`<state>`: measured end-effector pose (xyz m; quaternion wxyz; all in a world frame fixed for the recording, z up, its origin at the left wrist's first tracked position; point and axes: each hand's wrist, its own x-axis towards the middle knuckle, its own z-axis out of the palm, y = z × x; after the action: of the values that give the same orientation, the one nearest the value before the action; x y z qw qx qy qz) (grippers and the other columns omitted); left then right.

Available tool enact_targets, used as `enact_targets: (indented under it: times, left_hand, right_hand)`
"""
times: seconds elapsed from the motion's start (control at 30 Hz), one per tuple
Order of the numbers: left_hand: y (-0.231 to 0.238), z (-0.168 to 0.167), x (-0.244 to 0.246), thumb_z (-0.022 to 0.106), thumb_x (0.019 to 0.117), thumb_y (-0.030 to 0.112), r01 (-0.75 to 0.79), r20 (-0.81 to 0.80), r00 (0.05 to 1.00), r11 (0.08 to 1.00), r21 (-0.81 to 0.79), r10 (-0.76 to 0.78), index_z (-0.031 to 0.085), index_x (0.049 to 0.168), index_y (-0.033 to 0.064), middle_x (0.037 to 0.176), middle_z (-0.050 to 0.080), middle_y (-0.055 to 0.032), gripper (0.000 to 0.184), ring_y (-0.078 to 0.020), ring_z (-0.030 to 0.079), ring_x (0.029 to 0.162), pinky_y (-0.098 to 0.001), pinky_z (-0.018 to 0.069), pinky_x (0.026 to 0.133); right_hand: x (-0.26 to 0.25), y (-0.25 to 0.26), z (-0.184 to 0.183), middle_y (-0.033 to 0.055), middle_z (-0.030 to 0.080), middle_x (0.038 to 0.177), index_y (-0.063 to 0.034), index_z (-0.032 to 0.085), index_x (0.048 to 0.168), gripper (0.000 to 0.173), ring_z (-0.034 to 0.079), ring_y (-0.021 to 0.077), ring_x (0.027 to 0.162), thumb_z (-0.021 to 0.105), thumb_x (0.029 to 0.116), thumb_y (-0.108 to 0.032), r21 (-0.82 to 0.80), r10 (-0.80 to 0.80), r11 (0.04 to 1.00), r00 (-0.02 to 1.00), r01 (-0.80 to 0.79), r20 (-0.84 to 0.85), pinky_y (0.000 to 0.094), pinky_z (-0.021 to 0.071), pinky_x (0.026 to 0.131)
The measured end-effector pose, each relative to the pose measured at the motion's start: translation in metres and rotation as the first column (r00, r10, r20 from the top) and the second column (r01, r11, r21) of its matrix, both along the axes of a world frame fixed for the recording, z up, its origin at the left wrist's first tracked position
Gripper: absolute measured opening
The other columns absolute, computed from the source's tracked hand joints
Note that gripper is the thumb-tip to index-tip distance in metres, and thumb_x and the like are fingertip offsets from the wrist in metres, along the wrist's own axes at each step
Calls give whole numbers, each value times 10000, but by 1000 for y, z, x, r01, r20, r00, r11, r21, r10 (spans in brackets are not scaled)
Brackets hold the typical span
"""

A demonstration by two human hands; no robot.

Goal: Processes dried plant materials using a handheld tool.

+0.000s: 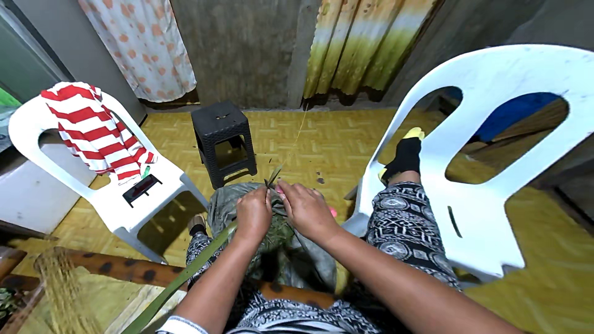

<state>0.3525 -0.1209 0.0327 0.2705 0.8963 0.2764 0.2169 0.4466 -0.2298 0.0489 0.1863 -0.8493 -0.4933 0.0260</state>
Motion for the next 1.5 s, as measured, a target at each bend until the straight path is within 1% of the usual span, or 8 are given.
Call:
enact_targets:
  times: [0.13,0.33,0.57,0.67,0.8,1.2,1.37,1.5]
  left_hand:
    - [6,2,-7,474,1093,223,45,-76,996,996,-72,-51,700,1262,19,1125,742,-174,348,-327,706,1071,-559,500,982]
    - [6,-10,-16,479,1088,199,68,-56,996,998,15,-67,721,1223,-3,1085,753,-195,344,-351,724,1047,-556,516,970]
    - [10,-13,-20,478,1085,182,61,-32,998,998,-7,-61,721,1206,-25,1093,750,-204,341,-354,724,1048,-557,519,976]
    - [8,-15,-17,487,1080,178,44,-40,998,998,36,-42,726,1197,-20,1056,752,-209,332,-368,728,1026,-574,526,949]
    - [5,-19,-13,504,1069,170,32,-45,999,995,95,-28,723,1217,-5,1045,753,-204,317,-376,726,1029,-579,528,934]
    - [1,-30,-13,553,1038,158,1,45,999,977,213,-11,754,1166,22,939,757,-177,275,-359,744,920,-558,558,840]
    - [1,-22,-18,517,1060,168,10,4,1000,992,123,-11,734,1218,14,1030,764,-182,309,-357,737,998,-568,535,915]
    - [4,-7,-16,445,1100,214,29,-92,995,995,-95,-38,698,1259,-20,1111,741,-207,379,-349,714,1063,-547,515,982]
  right_hand:
    - [8,-2,-3,232,695,1134,-55,566,1451,407,675,422,1070,446,1091,-202,32,-18,999,998,16,55,600,493,930]
    - [26,-4,-5,251,692,1099,-39,588,1426,391,679,447,1020,492,1073,-176,80,-47,996,986,35,159,613,504,868]
    - [57,-7,21,302,640,1196,-27,511,1486,422,628,493,1120,443,1105,-195,125,-230,966,973,225,22,669,461,940]
    - [44,-11,18,277,668,1165,-15,545,1453,406,656,477,1080,438,1104,-192,149,-140,979,990,138,5,654,494,908]
    - [17,-8,14,247,686,1185,-48,558,1463,422,663,432,1114,419,1111,-234,-13,-41,999,998,40,-54,605,490,973]
    - [31,-2,10,258,681,1149,-50,575,1442,397,663,453,1070,466,1095,-207,-3,-142,990,989,142,28,618,492,905]
    - [71,-9,22,295,619,1278,-42,497,1495,425,625,497,1151,415,1116,-217,95,-300,948,952,305,-63,689,464,951]
    - [53,-13,12,262,642,1266,-27,545,1451,401,640,448,1146,465,1094,-191,234,-149,956,979,179,-140,662,479,963]
